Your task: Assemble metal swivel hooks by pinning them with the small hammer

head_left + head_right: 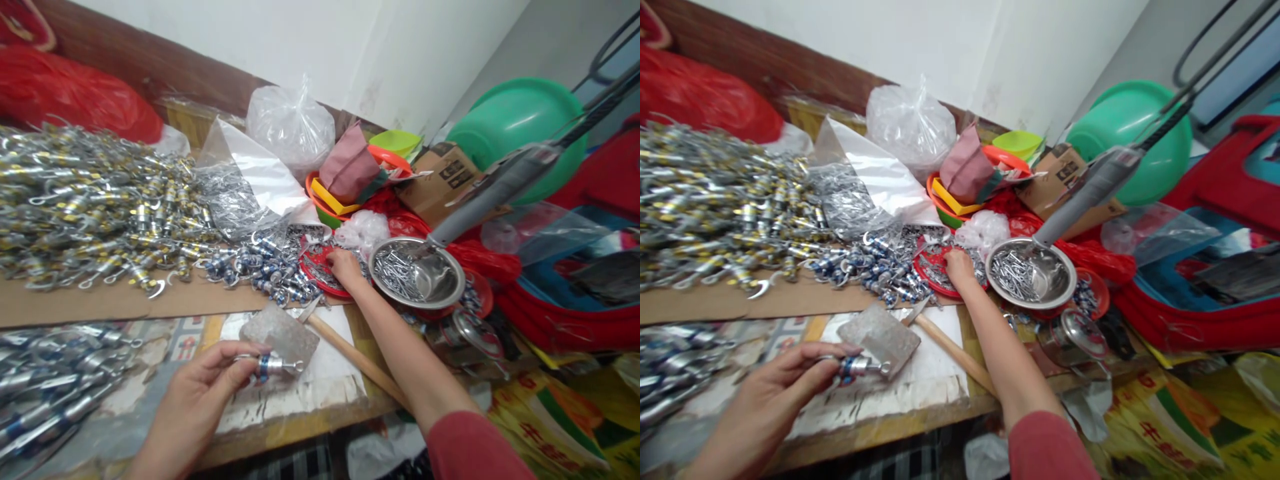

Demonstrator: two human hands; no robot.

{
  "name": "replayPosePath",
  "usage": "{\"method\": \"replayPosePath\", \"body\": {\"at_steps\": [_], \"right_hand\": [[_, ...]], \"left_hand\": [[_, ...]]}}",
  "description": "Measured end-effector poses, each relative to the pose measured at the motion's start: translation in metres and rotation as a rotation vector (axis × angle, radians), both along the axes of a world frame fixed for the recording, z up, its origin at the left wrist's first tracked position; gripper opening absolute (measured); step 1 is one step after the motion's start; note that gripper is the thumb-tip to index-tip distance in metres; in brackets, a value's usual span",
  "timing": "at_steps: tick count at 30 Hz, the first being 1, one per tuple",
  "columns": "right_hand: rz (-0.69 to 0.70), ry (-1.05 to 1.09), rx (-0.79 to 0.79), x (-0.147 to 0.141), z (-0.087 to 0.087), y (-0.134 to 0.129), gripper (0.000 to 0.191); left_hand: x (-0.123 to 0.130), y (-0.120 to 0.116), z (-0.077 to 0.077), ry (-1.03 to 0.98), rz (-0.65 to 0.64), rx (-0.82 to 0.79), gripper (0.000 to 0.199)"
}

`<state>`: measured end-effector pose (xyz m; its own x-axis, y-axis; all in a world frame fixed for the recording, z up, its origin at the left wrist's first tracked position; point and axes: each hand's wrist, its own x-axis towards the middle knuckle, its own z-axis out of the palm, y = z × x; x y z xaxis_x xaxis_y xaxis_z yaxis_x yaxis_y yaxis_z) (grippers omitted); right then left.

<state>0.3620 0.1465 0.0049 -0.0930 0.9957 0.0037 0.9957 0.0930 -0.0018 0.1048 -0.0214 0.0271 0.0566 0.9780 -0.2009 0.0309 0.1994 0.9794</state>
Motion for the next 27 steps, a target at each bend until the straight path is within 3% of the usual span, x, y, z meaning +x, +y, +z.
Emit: {"method": "replayPosePath", "body": {"at_steps": [8, 11, 13, 16, 18, 20, 23, 27], "right_hand": [[0.034, 0.128, 0.014, 0.012, 0.008, -0.014, 0.013], [0.012, 0.265, 0.082, -0.001, 0.02, -0.022, 0.014], [0.012, 0.366, 0.131, -0.017, 0.029, -0.041, 0.019], [0.073, 0.612, 0.138, -0.05, 0.038, -0.093, 0.024], [0.2, 1.106, 0.065, -0.071, 0.04, -0.13, 0.014], [0.274, 1.357, 0.048, -0.085, 0.039, -0.157, 0.005], [0.274, 1.501, 0.052, -0.092, 0.036, -0.173, 0.01], [0.286, 1.614, 0.012, -0.09, 0.033, -0.172, 0.015]], "left_hand": [[0.002, -0.008, -0.005, 0.04, -0.066, 0.054, 0.014], [0.005, -0.012, -0.005, 0.039, -0.035, 0.082, 0.014], [0.007, -0.015, -0.004, -0.018, -0.004, 0.094, 0.02], [0.011, -0.02, -0.002, -0.116, 0.011, 0.094, 0.041], [0.013, -0.022, 0.0, -0.139, 0.01, 0.096, 0.051], [0.015, -0.022, 0.002, -0.147, 0.011, 0.106, 0.057], [0.017, -0.022, 0.005, -0.132, 0.005, 0.118, 0.059], [0.018, -0.022, 0.007, -0.077, 0.001, 0.156, 0.054]]}}
